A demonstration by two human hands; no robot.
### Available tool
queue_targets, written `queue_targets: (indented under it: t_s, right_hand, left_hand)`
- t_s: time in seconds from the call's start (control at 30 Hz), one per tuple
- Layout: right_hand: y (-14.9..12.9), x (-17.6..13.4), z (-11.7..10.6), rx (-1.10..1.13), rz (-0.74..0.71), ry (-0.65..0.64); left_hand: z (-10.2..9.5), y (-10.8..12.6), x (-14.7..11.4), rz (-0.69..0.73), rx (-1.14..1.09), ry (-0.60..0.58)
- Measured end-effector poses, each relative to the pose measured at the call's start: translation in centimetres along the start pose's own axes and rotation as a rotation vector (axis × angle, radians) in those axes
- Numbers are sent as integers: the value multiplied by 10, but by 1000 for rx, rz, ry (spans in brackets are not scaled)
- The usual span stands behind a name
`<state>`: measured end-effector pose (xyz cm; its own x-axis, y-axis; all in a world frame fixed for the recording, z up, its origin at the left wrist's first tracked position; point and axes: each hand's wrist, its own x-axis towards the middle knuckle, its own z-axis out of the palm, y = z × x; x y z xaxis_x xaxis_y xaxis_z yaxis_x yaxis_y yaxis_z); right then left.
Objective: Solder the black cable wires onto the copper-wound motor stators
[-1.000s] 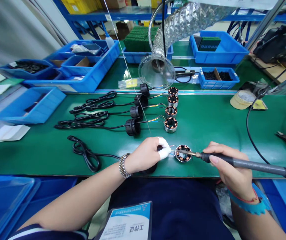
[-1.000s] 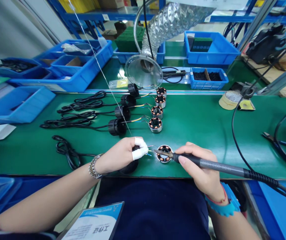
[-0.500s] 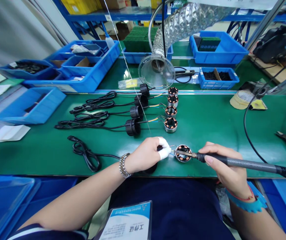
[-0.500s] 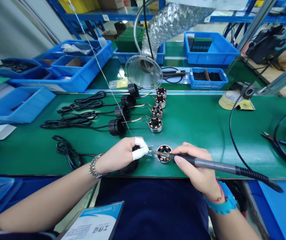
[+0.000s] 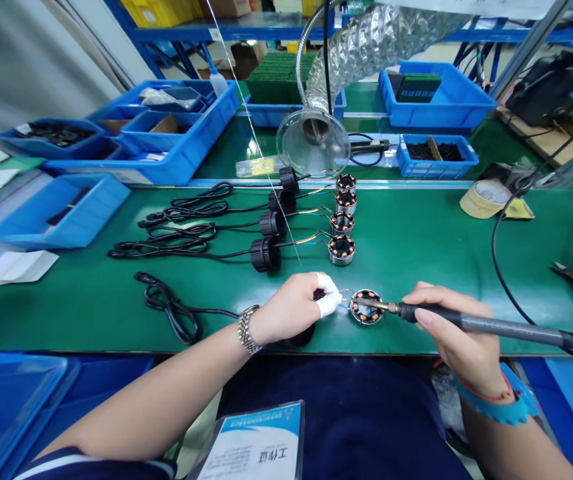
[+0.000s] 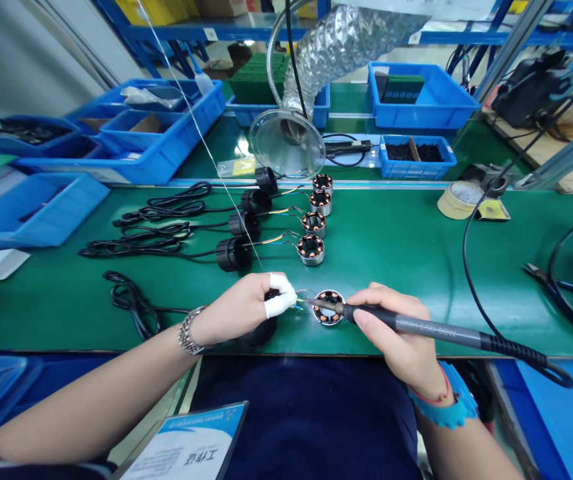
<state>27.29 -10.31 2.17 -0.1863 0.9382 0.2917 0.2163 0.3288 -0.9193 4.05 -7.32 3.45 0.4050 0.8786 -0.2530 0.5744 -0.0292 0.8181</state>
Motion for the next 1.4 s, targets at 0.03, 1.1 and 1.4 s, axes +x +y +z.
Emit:
queue_targets:
  t_s: [0.03,1.1,1.4]
  right_hand:
    - [0,0,0,-5,0,-3]
    - [11,-1,46,-331,-293,38]
    - [8,8,61,-337,-317,-76]
  left_hand:
    - [0,0,0,-3,-1,-1]
    - [0,-2,1,13,-15,17]
    - [1,-2,2,27,-5,10]
